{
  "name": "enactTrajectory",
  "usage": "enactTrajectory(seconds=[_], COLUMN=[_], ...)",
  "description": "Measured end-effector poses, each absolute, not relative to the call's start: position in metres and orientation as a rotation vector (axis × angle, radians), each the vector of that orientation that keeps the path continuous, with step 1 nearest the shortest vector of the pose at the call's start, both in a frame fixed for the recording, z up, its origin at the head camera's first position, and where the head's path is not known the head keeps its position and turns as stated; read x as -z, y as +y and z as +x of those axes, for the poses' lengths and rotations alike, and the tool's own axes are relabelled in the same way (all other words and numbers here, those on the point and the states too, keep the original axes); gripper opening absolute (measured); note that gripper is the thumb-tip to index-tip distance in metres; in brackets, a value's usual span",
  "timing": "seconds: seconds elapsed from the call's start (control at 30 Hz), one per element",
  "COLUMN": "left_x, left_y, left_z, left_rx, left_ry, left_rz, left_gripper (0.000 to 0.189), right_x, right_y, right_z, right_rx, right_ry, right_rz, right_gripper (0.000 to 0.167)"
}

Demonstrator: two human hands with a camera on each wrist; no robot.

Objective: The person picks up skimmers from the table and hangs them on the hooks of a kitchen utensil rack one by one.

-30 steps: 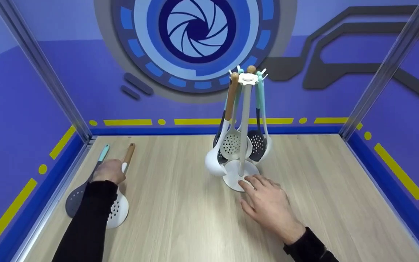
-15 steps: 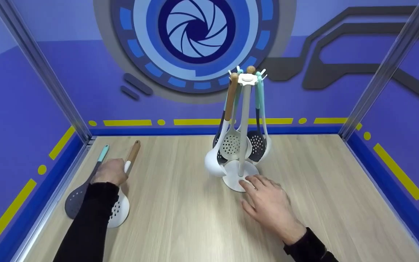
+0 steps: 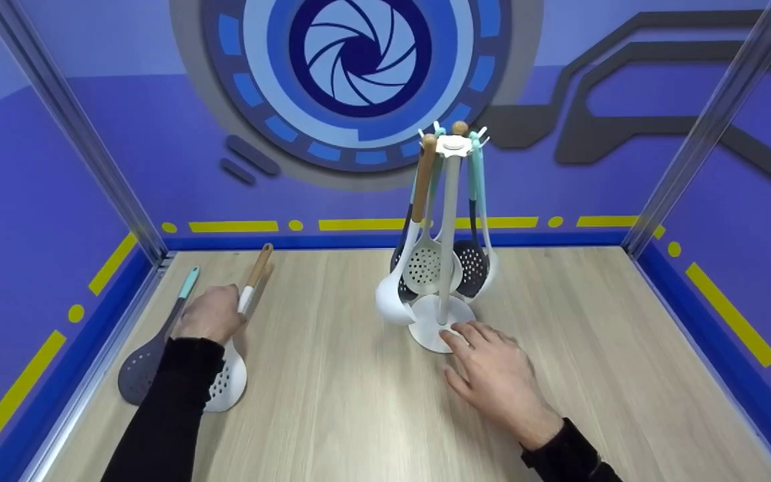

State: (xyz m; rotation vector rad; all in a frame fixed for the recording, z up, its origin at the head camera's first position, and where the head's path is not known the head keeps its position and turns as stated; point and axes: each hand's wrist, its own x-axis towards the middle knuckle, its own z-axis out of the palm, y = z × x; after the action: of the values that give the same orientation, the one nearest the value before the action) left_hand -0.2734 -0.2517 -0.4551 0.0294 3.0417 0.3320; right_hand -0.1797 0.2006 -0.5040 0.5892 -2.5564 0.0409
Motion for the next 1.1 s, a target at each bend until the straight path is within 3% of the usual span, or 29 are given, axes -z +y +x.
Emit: enactTrajectory(seconds=[1.1], left_x=[0.440], left_y=[-0.200], left_z=[-0.262], left_rx=[-0.470], left_ry=[3.312], left_rz=[0.241], left_gripper=[0.023], right_x=[0.497], right_y=[0.197], right_z=[-0.179], right_rx=[-0.101], right_ry=[-2.602], right_rz=[0.549], right_gripper=[0.052])
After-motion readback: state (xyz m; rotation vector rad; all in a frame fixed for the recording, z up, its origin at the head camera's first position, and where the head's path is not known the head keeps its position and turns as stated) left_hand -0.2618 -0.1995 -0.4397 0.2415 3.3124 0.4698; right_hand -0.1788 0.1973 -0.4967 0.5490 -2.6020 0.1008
